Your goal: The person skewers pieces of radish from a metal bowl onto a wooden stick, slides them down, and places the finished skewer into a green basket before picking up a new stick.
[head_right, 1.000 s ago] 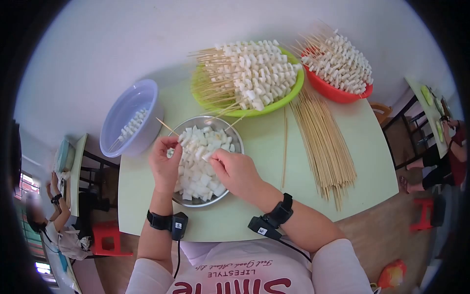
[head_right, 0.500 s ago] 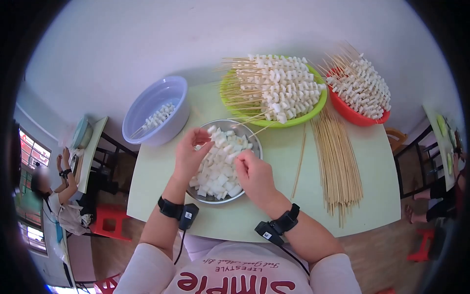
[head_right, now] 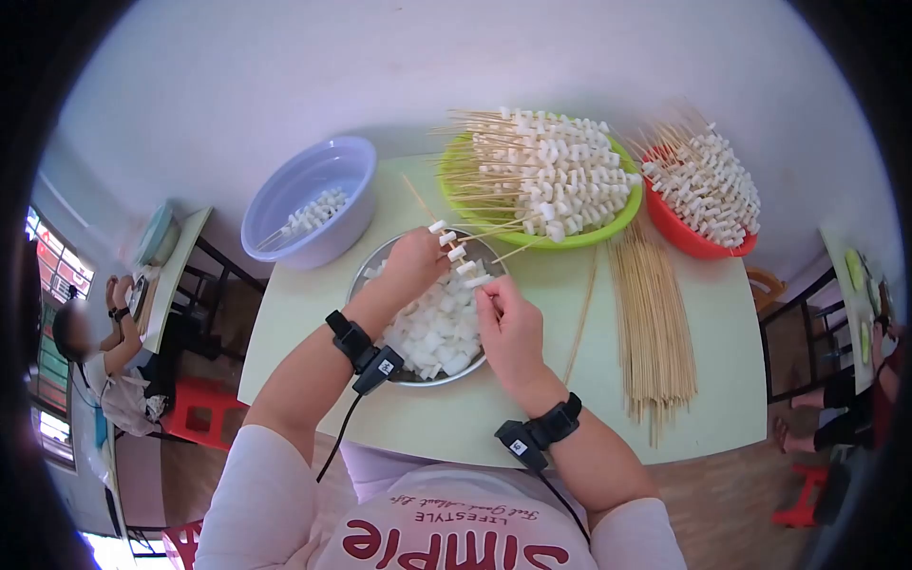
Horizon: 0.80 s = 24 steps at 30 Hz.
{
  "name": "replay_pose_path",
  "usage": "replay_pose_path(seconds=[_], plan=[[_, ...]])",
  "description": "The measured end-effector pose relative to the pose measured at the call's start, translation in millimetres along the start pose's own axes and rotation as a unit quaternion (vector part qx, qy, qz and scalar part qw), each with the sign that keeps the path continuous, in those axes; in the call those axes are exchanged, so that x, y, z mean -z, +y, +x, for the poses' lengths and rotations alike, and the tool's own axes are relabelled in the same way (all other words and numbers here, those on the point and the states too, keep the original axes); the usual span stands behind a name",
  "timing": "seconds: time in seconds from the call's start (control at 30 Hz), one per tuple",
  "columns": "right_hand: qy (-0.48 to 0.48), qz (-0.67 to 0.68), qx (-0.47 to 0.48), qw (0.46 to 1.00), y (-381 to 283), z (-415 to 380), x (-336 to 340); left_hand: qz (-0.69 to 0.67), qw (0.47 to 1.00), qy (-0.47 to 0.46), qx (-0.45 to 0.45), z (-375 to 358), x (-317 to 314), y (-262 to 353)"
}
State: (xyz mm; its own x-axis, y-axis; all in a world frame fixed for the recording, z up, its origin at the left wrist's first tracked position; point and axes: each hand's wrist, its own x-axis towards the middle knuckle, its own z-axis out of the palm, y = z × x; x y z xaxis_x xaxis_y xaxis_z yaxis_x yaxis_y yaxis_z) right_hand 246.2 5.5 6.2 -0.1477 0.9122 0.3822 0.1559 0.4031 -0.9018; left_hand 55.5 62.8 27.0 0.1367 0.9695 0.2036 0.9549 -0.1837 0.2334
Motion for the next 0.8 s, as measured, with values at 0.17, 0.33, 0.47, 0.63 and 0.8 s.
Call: replay_pose_path(seconds=[0.17,0.33,0.47,0.63,0.8], plan=[[-0.016,-0.014,0.012,1.000,-1,-1,-1,-0.447,0.885,0.035,0.126,-30,5,-24],[-0.080,-0.031,0.023,0.996,-3,-8,-4,-0.631,0.717,0.212,0.208,-63,19,-48],[-0.112,-0.076,0.051,0.990,-1,-10,-5,-0.640,0.673,0.313,0.198,-72,15,-65],[-0.136,-0.074,0.022,0.988,-3,-10,-5,-0.614,0.693,0.330,0.183,-75,10,-74],[-0.137,-0.099,0.039,0.985,-1,-10,-6,-0.623,0.688,0.325,0.181,-73,8,-70]])
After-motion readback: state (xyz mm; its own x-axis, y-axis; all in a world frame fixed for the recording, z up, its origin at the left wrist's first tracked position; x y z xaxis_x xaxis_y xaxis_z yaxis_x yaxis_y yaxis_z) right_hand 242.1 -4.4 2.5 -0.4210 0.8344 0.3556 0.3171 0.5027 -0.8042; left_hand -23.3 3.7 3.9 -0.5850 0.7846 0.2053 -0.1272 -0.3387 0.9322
